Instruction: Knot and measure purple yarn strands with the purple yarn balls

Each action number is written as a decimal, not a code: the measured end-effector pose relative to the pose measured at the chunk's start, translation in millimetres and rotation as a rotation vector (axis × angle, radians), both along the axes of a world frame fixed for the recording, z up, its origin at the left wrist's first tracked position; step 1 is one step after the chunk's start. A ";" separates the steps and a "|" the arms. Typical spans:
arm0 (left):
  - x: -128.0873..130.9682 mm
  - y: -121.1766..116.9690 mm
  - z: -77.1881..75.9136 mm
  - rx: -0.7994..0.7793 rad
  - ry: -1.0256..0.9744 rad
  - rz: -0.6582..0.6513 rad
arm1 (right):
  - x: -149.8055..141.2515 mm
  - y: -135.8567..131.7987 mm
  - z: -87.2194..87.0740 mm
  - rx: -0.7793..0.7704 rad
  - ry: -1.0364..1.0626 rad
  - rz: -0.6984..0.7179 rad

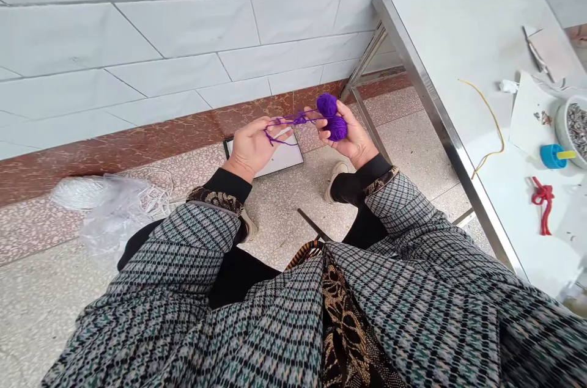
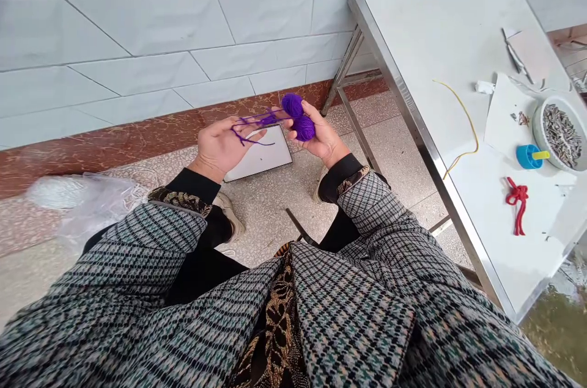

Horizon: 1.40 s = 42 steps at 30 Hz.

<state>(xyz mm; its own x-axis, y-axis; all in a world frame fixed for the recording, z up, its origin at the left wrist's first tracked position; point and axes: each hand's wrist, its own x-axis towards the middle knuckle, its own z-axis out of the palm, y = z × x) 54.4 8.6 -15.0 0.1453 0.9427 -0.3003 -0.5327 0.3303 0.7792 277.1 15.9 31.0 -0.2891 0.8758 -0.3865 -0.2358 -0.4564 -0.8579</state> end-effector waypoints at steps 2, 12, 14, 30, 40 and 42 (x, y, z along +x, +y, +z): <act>-2.8 -2.2 6.9 0.007 -0.046 0.045 | -1.5 -1.8 2.8 0.089 -0.064 0.019; -9.4 4.2 6.2 0.044 0.045 0.087 | 1.4 -1.8 -2.5 0.137 -0.101 -0.054; -9.4 4.4 10.2 0.059 0.009 0.115 | 1.3 -4.3 -0.8 0.156 -0.070 -0.049; -8.2 14.4 -14.2 0.225 0.321 0.116 | -13.4 -14.9 -4.3 0.055 -0.056 0.237; 7.5 -17.5 8.8 -0.067 -0.028 -0.172 | -29.2 -13.6 -0.1 -0.175 -0.035 0.087; -0.8 -16.7 8.0 -0.018 -0.068 -0.226 | -28.0 -11.3 4.6 -0.249 0.014 0.009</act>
